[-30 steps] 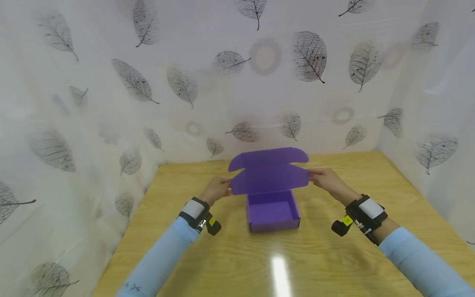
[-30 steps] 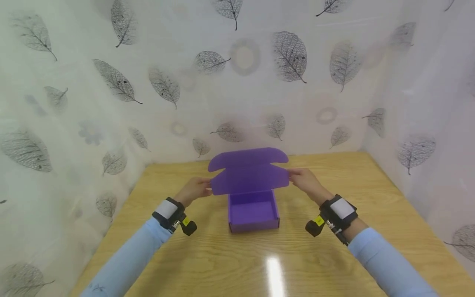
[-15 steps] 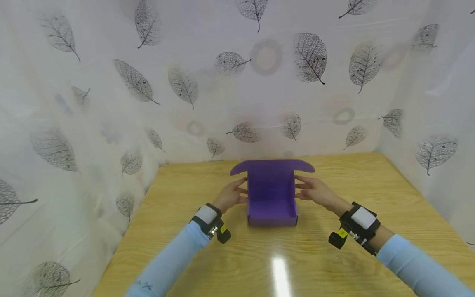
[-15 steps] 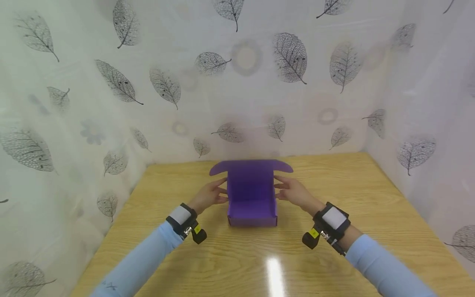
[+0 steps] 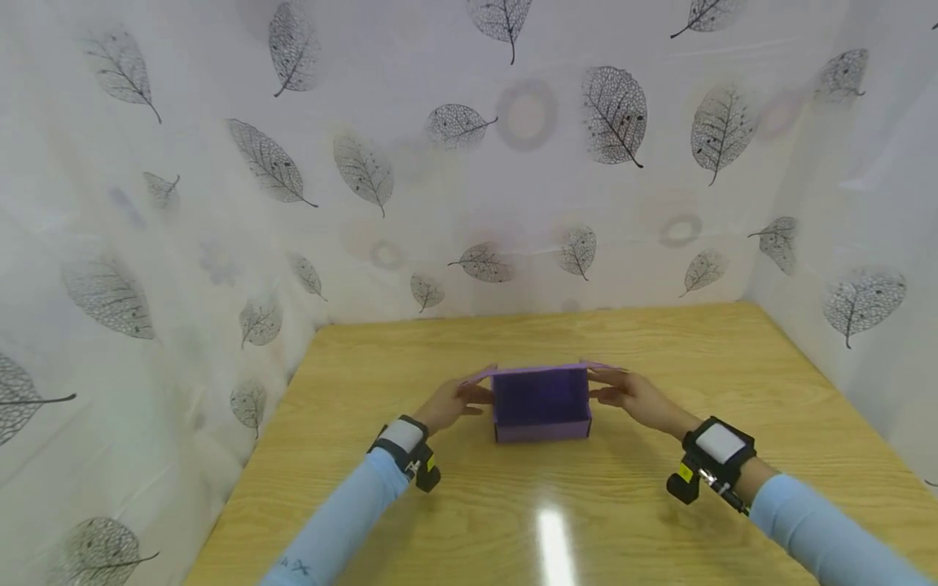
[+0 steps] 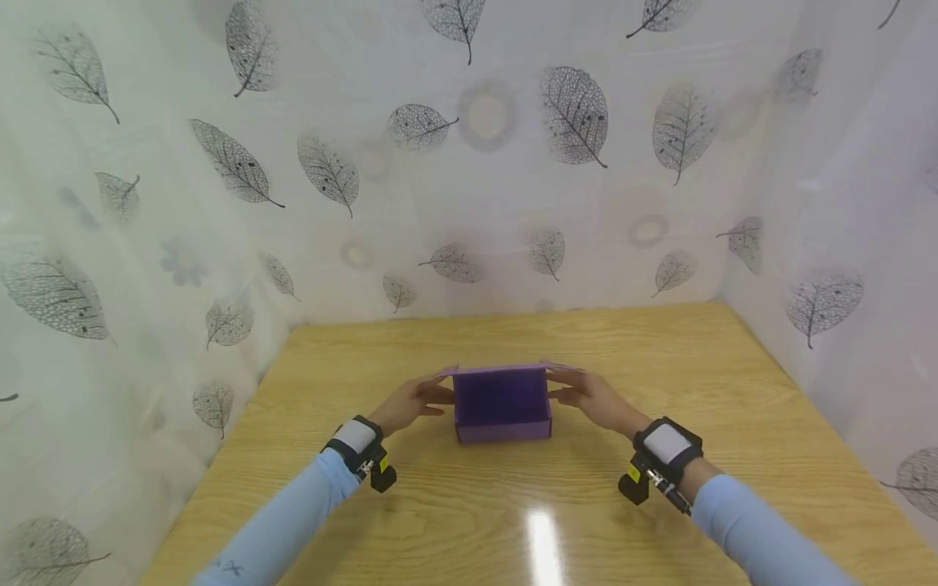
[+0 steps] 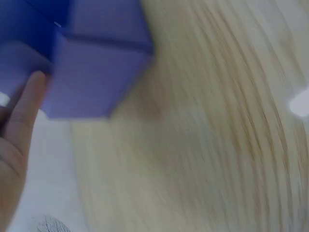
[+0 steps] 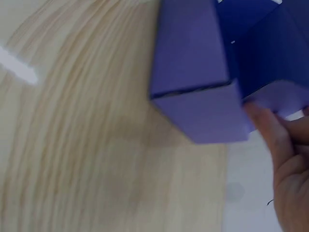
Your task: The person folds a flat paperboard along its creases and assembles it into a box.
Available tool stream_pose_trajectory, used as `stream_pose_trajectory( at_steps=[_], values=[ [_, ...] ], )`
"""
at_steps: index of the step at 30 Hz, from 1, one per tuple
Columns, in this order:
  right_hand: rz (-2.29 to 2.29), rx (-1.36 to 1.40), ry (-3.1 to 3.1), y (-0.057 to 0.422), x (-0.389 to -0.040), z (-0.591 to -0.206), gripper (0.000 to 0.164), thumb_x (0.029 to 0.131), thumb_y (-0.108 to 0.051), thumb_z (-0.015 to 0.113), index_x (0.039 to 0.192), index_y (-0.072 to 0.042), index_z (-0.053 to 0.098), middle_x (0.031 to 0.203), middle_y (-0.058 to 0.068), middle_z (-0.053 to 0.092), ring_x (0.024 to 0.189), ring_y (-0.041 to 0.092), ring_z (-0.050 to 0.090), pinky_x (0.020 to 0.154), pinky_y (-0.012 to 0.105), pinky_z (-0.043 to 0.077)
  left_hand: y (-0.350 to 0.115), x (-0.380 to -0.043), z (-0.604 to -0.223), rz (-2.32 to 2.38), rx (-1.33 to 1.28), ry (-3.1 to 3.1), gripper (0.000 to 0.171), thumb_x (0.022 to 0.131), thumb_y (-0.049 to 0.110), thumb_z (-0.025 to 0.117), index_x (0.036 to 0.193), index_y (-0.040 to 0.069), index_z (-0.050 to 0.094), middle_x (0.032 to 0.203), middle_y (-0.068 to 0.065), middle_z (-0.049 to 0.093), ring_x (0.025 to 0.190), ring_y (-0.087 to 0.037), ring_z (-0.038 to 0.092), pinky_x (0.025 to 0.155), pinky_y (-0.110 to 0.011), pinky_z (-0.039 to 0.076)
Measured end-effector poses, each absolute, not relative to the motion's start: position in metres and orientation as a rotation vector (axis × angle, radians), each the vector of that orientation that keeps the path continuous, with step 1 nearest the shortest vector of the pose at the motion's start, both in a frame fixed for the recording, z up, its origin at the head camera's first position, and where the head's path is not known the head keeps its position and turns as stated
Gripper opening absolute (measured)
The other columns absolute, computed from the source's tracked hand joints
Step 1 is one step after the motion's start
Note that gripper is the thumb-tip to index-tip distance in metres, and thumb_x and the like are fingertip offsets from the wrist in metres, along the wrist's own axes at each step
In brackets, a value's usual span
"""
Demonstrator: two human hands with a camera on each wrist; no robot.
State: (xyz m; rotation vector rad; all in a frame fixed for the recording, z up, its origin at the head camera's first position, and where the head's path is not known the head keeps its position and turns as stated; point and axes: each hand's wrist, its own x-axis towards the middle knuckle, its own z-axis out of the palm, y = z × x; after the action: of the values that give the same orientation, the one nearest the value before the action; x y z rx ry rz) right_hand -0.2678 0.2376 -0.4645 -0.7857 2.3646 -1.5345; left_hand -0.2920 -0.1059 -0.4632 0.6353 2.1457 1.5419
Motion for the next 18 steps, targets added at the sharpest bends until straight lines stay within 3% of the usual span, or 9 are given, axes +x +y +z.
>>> stream_pose_trajectory(
  at_steps=[2,6,9,11,15,18],
  values=[
    [-1.476,-0.894,2.480,0.240,-0.267,-0.473,0.045,0.091,0.009,0.040,0.136,0.004,0.040,0.142,0.026,0.036,0.114,0.016,0.057,0.092,0.028,0.049,-0.109,-0.294,-0.470,1.519,0.713,2.163,0.057,0.091,-0.011,0.031,0.143,0.013,0.032,0.136,-0.021,0.047,0.119,-0.036,0.051,0.095,-0.042,0.047],
    [-1.322,-1.132,2.721,0.245,-0.268,-0.486,0.045,0.088,0.014,0.042,0.131,0.000,0.049,0.133,0.021,0.049,0.117,-0.007,0.044,0.097,0.015,0.041,-0.114,-0.297,-0.478,1.419,0.856,2.287,0.051,0.091,-0.009,0.035,0.137,0.010,0.042,0.141,-0.013,0.043,0.122,-0.033,0.050,0.097,-0.042,0.046],
    [-1.215,-1.297,2.782,0.250,-0.268,-0.492,0.053,0.085,0.016,0.045,0.132,-0.008,0.050,0.134,0.013,0.050,0.123,-0.003,0.039,0.100,0.009,0.032,-0.117,-0.298,-0.482,1.302,0.988,2.390,0.046,0.090,-0.011,0.038,0.129,0.007,0.052,0.136,-0.014,0.050,0.123,-0.032,0.049,0.096,-0.038,0.047],
    [-1.140,-1.395,2.780,0.253,-0.269,-0.495,0.055,0.083,0.018,0.046,0.130,-0.008,0.053,0.133,0.013,0.053,0.124,0.004,0.045,0.101,0.009,0.032,-0.118,-0.299,-0.484,1.202,1.071,2.474,0.040,0.089,-0.010,0.043,0.123,0.005,0.058,0.132,-0.015,0.053,0.120,-0.032,0.051,0.094,-0.036,0.049],
    [-0.874,-1.580,2.841,0.255,-0.268,-0.500,0.059,0.077,0.021,0.050,0.127,-0.009,0.056,0.129,0.014,0.056,0.117,0.024,0.054,0.105,0.009,0.025,-0.116,-0.298,-0.488,1.040,1.130,2.561,0.031,0.086,-0.002,0.058,0.114,0.007,0.064,0.137,-0.014,0.047,0.119,-0.032,0.052,0.093,-0.035,0.049],
    [-0.559,-1.722,2.944,0.255,-0.266,-0.499,0.064,0.071,0.021,0.050,0.127,-0.009,0.056,0.128,0.012,0.057,0.113,0.030,0.056,0.111,0.012,0.012,-0.114,-0.295,-0.489,0.991,1.117,2.571,0.031,0.083,0.005,0.065,0.113,0.008,0.065,0.141,-0.014,0.041,0.117,-0.033,0.054,0.092,-0.037,0.049]
  ],
)
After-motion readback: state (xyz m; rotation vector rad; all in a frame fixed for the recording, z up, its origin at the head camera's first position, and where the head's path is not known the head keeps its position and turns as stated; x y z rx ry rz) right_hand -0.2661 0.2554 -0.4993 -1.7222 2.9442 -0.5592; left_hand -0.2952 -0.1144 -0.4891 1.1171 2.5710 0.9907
